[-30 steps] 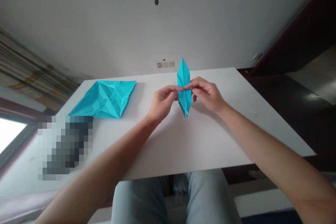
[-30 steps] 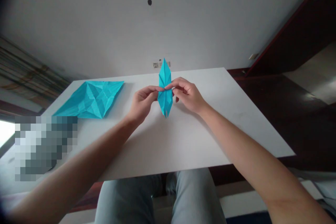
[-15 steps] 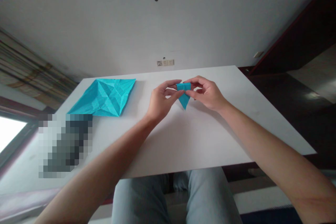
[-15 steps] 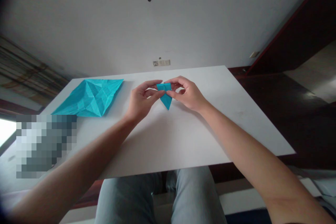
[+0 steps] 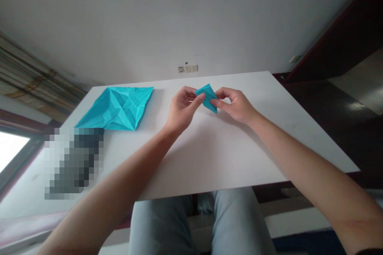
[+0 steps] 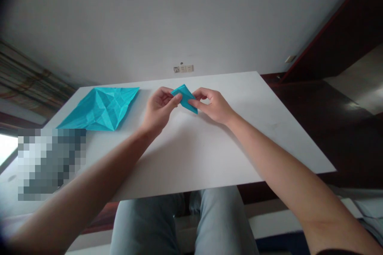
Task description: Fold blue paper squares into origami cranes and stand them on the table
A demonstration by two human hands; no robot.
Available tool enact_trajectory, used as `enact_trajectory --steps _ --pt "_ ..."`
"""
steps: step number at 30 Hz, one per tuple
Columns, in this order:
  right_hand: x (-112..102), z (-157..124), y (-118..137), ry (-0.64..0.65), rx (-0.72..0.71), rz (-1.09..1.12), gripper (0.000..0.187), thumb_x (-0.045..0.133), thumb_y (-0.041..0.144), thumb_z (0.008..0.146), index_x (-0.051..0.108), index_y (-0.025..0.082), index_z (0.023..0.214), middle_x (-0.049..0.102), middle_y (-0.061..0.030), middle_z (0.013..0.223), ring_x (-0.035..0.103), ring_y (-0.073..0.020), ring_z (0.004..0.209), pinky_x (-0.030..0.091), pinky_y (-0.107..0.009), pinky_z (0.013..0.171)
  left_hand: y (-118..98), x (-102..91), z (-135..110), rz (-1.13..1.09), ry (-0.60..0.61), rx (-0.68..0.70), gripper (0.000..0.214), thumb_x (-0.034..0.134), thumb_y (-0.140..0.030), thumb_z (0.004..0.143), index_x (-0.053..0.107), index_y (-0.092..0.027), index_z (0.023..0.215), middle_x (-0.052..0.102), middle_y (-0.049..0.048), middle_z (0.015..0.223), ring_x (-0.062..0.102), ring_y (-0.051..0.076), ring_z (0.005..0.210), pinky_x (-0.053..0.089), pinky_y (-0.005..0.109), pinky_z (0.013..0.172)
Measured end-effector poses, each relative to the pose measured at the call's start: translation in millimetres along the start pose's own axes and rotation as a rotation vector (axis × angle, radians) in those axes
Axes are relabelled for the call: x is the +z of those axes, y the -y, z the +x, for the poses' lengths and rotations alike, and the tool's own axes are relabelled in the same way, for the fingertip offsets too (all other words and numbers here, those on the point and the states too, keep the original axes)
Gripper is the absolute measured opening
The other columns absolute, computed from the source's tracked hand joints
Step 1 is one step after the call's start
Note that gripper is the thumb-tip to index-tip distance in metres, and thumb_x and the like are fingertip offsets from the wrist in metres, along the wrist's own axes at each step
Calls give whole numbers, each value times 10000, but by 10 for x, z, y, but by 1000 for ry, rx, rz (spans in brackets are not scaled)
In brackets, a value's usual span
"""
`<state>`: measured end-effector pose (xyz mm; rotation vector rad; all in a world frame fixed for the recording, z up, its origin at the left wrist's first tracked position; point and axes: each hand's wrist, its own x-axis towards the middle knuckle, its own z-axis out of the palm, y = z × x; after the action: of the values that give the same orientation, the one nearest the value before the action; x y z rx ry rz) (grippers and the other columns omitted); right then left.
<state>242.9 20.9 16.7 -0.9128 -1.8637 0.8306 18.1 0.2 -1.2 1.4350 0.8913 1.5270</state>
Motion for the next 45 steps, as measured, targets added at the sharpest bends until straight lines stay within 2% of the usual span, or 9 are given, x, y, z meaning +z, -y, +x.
enact_trajectory --steps 3,6,9,13,18,24,31,39,45 --pt "-38 25 -16 -50 51 56 485 912 716 888 826 240 929 840 -50 951 732 -251 921 593 -427 954 -13 -29 3 16 11 -40 423 991 -415 873 710 -238 1135 759 -9 868 694 137 767 518 247 692" --pt "-83 47 -34 -78 68 74 473 942 688 861 839 234 945 839 -56 955 738 -248 904 606 -416 909 -44 -52 -26 134 125 -58 458 962 -331 856 759 -232 1254 753 -22 836 670 139 738 498 251 676" --pt "-109 53 -42 -69 62 50 442 977 647 839 847 240 952 838 -58 964 744 -256 917 612 -420 893 -48 -52 -50 226 197 -88 335 933 -445 912 817 -195 1102 791 24 866 686 154 759 510 274 695" --pt "-106 46 -32 -51 62 106 520 1027 681 784 837 254 1011 824 -54 983 747 -255 924 628 -407 865 10 -36 -32 138 164 -158 535 932 -699 907 811 -189 1013 797 50 816 670 167 693 470 287 620" --pt "-69 43 -23 -39 114 271 675 1079 697 720 778 276 1153 775 -4 921 703 -191 816 604 -326 746 63 -32 9 32 77 -179 674 984 -814 796 744 -202 944 754 25 761 651 143 673 512 278 641" --pt "-35 52 -67 55 116 321 545 1012 690 819 745 244 980 798 -31 941 731 -203 856 645 -358 806 26 -9 -12 -35 37 -208 657 1032 -723 796 648 -225 988 746 -13 752 670 131 676 556 270 671" --pt "-50 70 -39 -56 72 244 593 952 786 845 761 254 1027 783 -35 954 703 -205 872 628 -356 795 -21 15 -39 -25 127 -221 535 1038 -562 846 660 -208 982 788 18 830 784 164 733 613 283 705" --pt "-95 59 39 -173 45 93 764 741 958 943 596 256 679 576 -13 681 577 -189 707 549 -361 694 -4 22 -85 21 207 -199 448 1019 -470 890 673 -200 984 809 33 809 842 186 741 626 271 682" --pt "-108 66 29 -143 76 148 734 720 972 944 700 257 782 651 -17 744 599 -181 703 537 -347 673 7 31 -89 -43 221 -212 511 1049 -497 854 676 -195 1029 827 36 857 864 201 784 674 301 753"
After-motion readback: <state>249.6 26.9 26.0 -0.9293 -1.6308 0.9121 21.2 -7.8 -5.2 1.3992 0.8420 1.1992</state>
